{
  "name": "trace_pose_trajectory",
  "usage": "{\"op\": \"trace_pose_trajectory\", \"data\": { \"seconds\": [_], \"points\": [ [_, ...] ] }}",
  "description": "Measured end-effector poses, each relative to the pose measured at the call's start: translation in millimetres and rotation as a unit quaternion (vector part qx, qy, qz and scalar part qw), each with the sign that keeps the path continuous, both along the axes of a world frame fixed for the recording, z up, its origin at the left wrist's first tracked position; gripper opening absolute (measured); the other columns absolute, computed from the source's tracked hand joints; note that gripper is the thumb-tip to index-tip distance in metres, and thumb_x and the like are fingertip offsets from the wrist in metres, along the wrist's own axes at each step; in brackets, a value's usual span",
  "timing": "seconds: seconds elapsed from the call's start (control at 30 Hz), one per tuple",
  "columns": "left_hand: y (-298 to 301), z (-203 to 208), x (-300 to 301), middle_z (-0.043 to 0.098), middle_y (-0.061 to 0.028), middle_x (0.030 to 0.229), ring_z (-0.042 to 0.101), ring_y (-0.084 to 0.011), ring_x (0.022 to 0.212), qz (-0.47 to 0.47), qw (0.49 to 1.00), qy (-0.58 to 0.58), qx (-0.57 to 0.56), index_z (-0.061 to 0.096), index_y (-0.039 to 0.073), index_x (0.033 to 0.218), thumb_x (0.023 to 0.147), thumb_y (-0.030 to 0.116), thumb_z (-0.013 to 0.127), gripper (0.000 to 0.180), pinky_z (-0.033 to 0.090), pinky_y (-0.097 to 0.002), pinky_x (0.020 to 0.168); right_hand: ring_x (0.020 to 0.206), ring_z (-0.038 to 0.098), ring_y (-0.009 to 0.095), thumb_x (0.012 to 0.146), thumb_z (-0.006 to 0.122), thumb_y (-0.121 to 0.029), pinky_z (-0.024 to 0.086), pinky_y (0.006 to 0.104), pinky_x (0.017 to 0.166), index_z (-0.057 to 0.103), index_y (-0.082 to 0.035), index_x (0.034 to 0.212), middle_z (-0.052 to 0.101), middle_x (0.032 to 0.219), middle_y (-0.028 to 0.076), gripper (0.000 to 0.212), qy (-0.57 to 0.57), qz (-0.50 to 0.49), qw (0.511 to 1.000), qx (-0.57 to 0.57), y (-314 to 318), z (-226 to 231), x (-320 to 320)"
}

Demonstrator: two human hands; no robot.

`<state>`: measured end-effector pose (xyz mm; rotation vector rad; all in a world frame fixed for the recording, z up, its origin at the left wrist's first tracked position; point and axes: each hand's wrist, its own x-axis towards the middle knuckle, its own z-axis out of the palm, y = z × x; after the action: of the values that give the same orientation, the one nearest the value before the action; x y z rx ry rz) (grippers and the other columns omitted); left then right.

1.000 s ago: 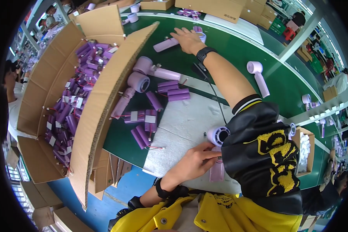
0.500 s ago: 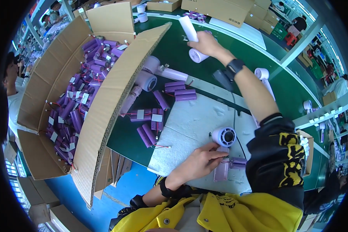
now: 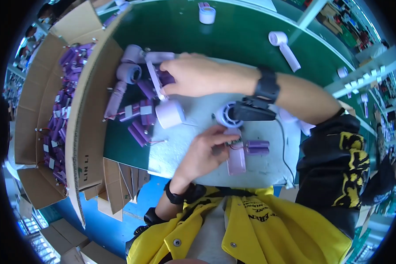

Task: The person assembles handheld fans by connecting a battery pack to a circuit board, pressing the board into the housing, and inserting the battery. They then fit the motor and fan blade assembly into the top and set the fan aside before repeating the process.

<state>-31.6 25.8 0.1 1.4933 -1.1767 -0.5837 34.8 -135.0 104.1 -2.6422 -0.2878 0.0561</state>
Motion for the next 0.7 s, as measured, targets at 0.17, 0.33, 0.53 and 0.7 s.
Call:
{"op": "trace_pose_trajectory", "data": {
  "seconds": [0.17,0.33,0.53,0.7],
  "points": [
    [0.9,18.7,3.2,0.065,-0.0149,0.110,0.068,-0.0294,0.091,0.013,0.998,0.060,0.029,0.071,0.005,0.109,0.074,-0.007,0.066,0.038,0.055,-0.0343,0.078,0.074,0.066,0.025,0.087,0.071,-0.028,0.052,0.0353,0.062,0.064,0.001,0.108,0.066,0.082,0.011,0.036,0.101,0.040,0.993,0.035,-26.0,69.7,-85.2],
    [4.2,21.6,6.7,0.066,-0.0141,0.109,0.070,-0.0280,0.088,0.032,0.997,0.050,0.044,0.072,0.006,0.108,0.074,-0.007,0.067,0.037,0.058,-0.0344,0.076,0.084,0.065,0.026,0.079,0.077,-0.018,0.052,0.0366,0.071,0.062,-0.002,0.106,0.063,0.091,0.011,0.035,0.113,-0.015,0.993,0.036,-33.0,29.6,-169.9],
    [1.2,23.5,3.4,0.066,-0.0111,0.110,0.066,-0.0202,0.089,0.024,0.994,0.071,0.077,0.071,0.004,0.109,0.075,-0.010,0.065,0.038,0.052,-0.0283,0.076,0.091,0.064,0.028,0.078,0.075,-0.009,0.051,0.0375,0.079,0.059,-0.002,0.111,0.061,0.099,0.014,0.037,0.040,-0.117,0.988,0.090,-26.2,-37.7,-213.0],
    [3.9,22.6,3.2,0.066,-0.0107,0.108,0.066,-0.0193,0.088,0.067,0.993,0.042,0.085,0.073,0.005,0.107,0.074,-0.010,0.065,0.037,0.052,-0.0274,0.075,0.080,0.065,0.026,0.080,0.072,-0.006,0.052,0.0327,0.070,0.061,-0.001,0.111,0.062,0.100,0.012,0.033,0.194,-0.244,0.904,0.292,-34.8,-33.6,-211.5]
  ]
}}
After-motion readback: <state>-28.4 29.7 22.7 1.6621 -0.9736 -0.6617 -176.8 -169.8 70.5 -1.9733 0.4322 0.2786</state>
